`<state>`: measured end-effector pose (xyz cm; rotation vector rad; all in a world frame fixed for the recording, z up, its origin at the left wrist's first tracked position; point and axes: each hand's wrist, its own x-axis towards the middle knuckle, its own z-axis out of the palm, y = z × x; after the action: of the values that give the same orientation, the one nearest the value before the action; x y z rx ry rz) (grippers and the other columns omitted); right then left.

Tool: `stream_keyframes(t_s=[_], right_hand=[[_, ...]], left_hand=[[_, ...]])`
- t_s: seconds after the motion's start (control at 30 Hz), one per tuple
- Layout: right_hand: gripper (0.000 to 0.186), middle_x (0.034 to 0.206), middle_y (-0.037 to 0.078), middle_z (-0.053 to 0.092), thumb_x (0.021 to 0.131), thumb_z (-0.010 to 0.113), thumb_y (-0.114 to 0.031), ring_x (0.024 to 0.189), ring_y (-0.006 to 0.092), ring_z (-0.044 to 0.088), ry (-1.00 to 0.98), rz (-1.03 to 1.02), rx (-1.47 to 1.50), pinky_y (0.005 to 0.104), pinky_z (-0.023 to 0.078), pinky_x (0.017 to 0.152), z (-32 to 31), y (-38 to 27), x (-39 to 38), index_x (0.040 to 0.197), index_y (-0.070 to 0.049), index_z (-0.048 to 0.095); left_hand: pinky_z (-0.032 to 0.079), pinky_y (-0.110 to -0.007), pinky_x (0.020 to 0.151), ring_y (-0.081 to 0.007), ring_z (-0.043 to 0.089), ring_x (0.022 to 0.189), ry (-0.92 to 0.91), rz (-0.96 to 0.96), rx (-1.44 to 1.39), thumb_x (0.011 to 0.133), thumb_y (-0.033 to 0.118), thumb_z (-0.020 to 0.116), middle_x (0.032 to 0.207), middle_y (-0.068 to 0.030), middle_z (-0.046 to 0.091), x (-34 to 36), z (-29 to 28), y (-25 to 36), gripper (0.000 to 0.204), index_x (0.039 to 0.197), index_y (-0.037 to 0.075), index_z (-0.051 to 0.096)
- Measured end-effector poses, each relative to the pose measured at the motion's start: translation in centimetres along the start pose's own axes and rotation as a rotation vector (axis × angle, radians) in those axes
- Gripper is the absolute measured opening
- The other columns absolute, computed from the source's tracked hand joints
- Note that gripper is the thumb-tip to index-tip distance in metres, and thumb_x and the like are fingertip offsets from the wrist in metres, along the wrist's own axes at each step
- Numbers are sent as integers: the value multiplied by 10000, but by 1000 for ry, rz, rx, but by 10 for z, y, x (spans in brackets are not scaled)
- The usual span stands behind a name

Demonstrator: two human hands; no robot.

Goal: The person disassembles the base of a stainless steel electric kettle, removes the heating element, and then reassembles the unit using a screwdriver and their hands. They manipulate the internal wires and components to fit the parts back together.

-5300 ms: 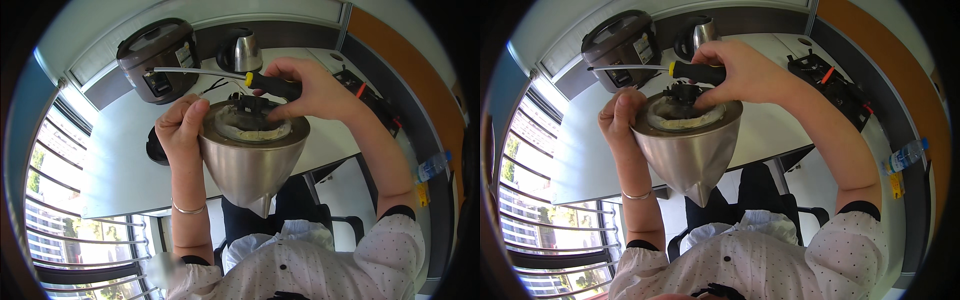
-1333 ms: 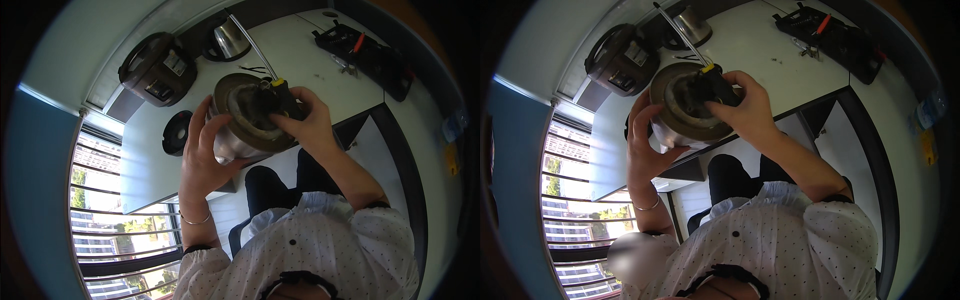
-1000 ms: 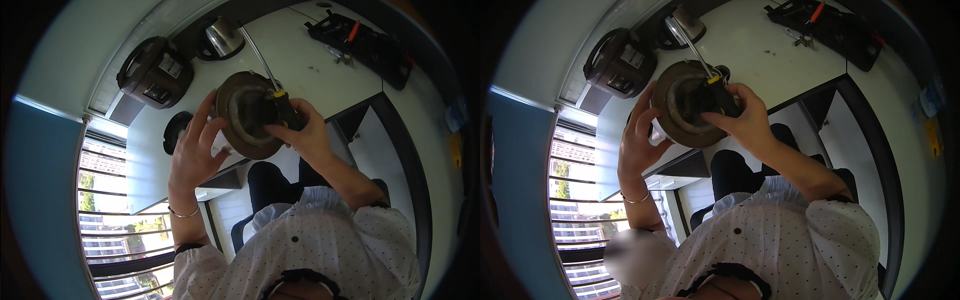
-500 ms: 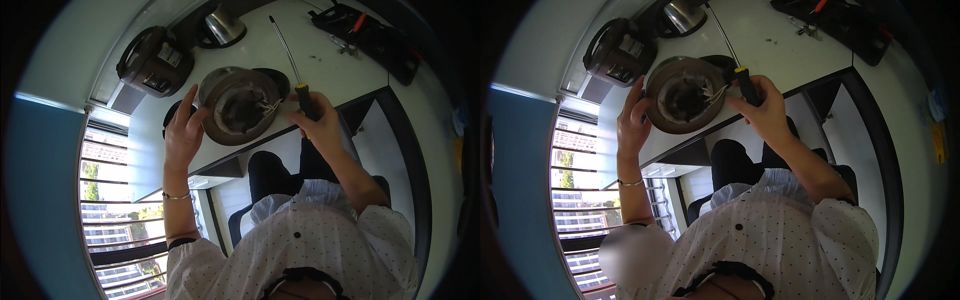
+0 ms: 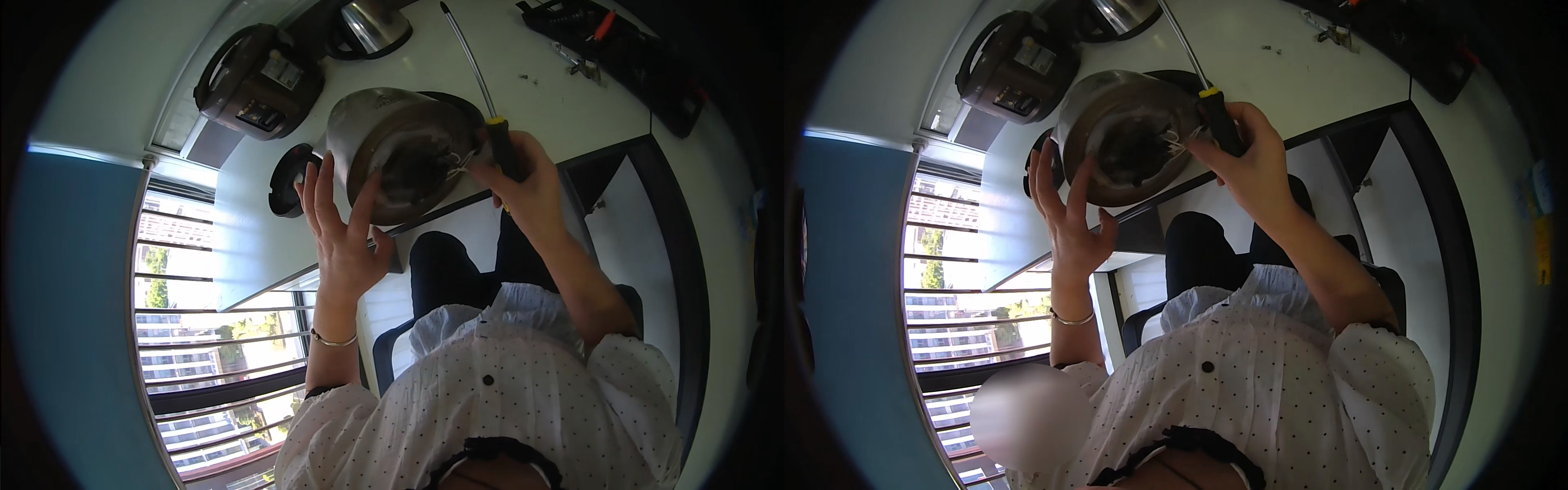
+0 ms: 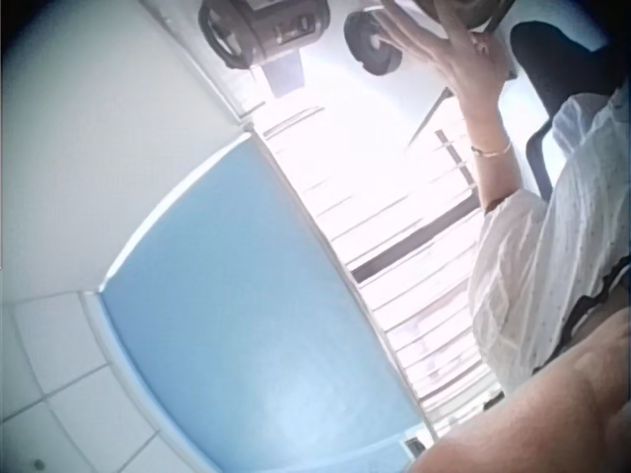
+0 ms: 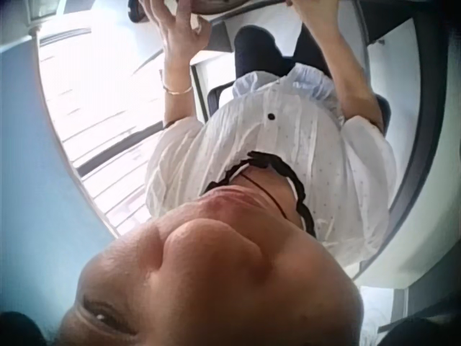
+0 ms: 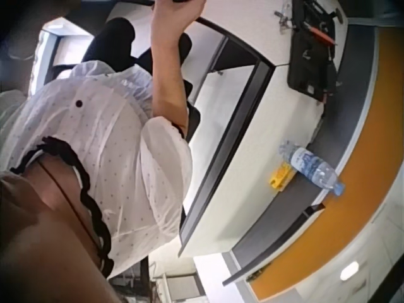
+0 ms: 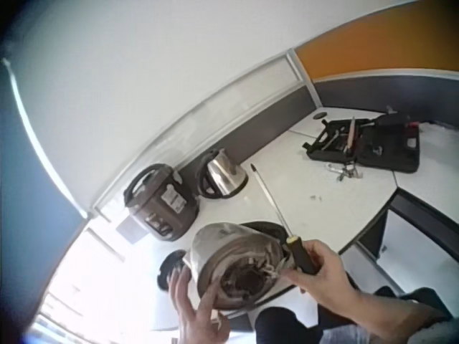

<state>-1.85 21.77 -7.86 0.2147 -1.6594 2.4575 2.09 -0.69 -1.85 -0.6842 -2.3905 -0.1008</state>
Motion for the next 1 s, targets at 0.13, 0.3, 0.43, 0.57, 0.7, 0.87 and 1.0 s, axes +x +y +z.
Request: stream_keyframes(t_s=[0.13,0.3,0.43,0.57,0.7,0.87,1.0], right_hand=[[390,715,11,571,777,735,-76,505,34,473,10,-1,21,188,346,412,4,1,0,1088,15,518],[403,715,11,571,780,735,-85,512,37,481,-40,-14,68,188,353,419,1,4,1,1099,19,513],[417,715,11,572,778,735,-85,517,38,487,-59,-2,85,188,360,422,-1,5,1,1109,27,509],[415,715,12,572,778,733,-85,521,38,494,-67,-21,132,188,367,424,-2,9,0,1108,30,509],[407,725,11,575,779,730,-87,526,36,501,-98,-10,149,186,373,429,-7,9,2,1104,22,510],[418,750,8,580,767,738,-96,537,36,507,-124,15,139,182,378,437,-12,9,4,1103,7,511],[436,752,11,587,756,750,-111,535,37,511,-114,23,151,184,379,439,-13,13,6,1102,3,510]], left_hand=[[102,-617,1092,-448,129,1371,35,-25,4,658,201,705,1455,-217,220,2,8,17,661,1293,204,522],[130,-547,1074,-393,164,1338,173,-36,237,663,361,778,1395,-176,279,3,25,14,685,1290,239,530],[176,-489,1041,-349,247,1274,235,76,415,676,359,768,1316,-119,352,2,37,18,619,1252,259,566],[180,-482,1038,-346,266,1261,238,74,385,674,355,764,1295,-103,379,9,38,23,572,1212,261,594],[219,-485,1022,-351,286,1243,219,90,323,627,330,785,1274,-108,390,18,33,20,556,1150,246,617],[300,-475,982,-363,307,1221,193,68,182,533,211,814,1257,-121,393,25,27,16,538,1042,174,643],[327,-455,968,-365,345,1196,181,4,114,487,132,808,1223,-119,425,33,20,14,538,1000,113,646]])
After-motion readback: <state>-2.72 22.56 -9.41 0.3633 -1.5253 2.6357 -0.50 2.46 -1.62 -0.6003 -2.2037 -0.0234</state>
